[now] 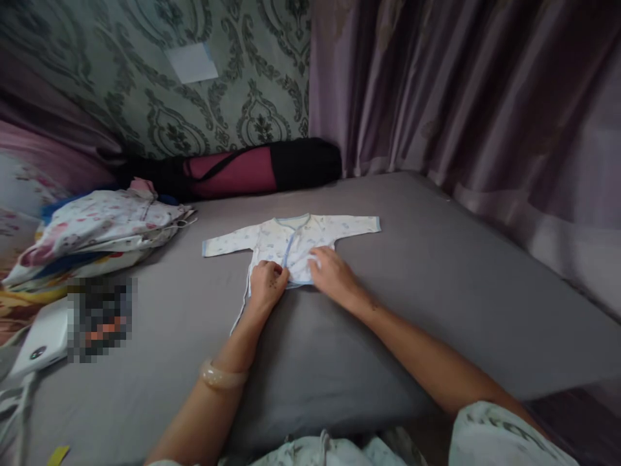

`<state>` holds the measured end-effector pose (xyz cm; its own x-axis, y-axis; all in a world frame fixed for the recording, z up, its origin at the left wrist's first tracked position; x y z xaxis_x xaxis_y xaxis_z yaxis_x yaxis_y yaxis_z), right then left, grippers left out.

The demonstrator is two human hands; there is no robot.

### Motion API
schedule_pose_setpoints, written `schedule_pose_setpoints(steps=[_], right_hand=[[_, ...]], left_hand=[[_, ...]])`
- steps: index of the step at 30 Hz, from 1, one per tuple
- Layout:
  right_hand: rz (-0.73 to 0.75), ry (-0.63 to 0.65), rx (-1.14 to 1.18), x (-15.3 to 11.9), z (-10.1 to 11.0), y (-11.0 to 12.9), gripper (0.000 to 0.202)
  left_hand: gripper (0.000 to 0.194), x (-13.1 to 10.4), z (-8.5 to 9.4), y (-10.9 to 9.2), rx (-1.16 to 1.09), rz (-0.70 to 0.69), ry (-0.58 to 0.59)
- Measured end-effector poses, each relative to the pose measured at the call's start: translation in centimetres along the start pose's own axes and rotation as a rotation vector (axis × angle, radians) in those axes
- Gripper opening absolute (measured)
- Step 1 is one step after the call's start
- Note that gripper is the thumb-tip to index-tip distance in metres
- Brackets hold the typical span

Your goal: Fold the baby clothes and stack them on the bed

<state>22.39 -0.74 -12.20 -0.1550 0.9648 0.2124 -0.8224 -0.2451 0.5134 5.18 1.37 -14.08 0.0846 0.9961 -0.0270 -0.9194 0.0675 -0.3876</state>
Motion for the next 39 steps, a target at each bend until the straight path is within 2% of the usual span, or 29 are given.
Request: schedule_pose_setpoints(steps=[2, 4, 6, 9, 13, 17, 25, 31, 35, 39], right_hand=[[-0.239, -0.008, -0.028, -0.5, 1.9, -3.1, 0.030], [-0.394, 0.048, -0.079, -0.9, 2.8, -5.4, 0.032], [-0.471, 0.138, -0.114, -1.3, 2.6, -6.6, 0.032], [-0.520, 0.232, -0.147, -2.1, 1.5, -6.4, 0.032], [-0.509, 0.249, -0.195, -2.5, 0.6, -5.0, 0.029], [-0.427, 0.197, -0.211, -2.4, 0.6, -4.1, 0.019], [-0.477, 0.127, -0.083, -2.1, 1.1, -5.7, 0.015], [-0.418, 0.218, -0.211, -2.9, 0.9, -5.3, 0.035], [-0.341, 0.288, -0.304, -3.3, 0.4, -4.7, 0.036], [-0.292, 0.334, -0.296, -3.2, 0.8, -4.8, 0.035]], left_hand=[[0.025, 0.1, 0.0, 0.1, -0.009, 0.004, 0.006], [0.026, 0.2, 0.0, 0.1, -0.011, 0.014, 0.011], [0.027, 0.2, 0.0, 0.2, -0.010, 0.020, 0.010], [0.027, 0.3, 0.0, 0.2, -0.013, 0.013, 0.002], [0.033, 0.2, -0.1, 0.1, -0.011, 0.005, -0.006], [0.036, 0.1, 0.0, 0.0, -0.014, 0.009, 0.007], [0.030, 0.1, 0.1, 0.1, -0.035, 0.011, 0.006], [0.029, 0.0, 0.2, -0.1, -0.021, -0.032, -0.003], [0.028, -0.3, 0.4, -0.6, 0.036, -0.047, 0.011], [0.026, -0.3, 0.6, -0.8, 0.106, -0.062, 0.061]])
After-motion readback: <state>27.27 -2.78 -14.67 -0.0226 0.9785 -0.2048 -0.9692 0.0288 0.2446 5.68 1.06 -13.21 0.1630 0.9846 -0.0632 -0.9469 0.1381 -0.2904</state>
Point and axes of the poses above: each hand's wrist, its own x-axis towards the middle knuckle, its own z-axis out of the back of the hand, y = z × x, the point moved 6 cm from there along x, towards the middle knuckle, and after that the axes turned 8 degrees about y, right-handed, at the moved point
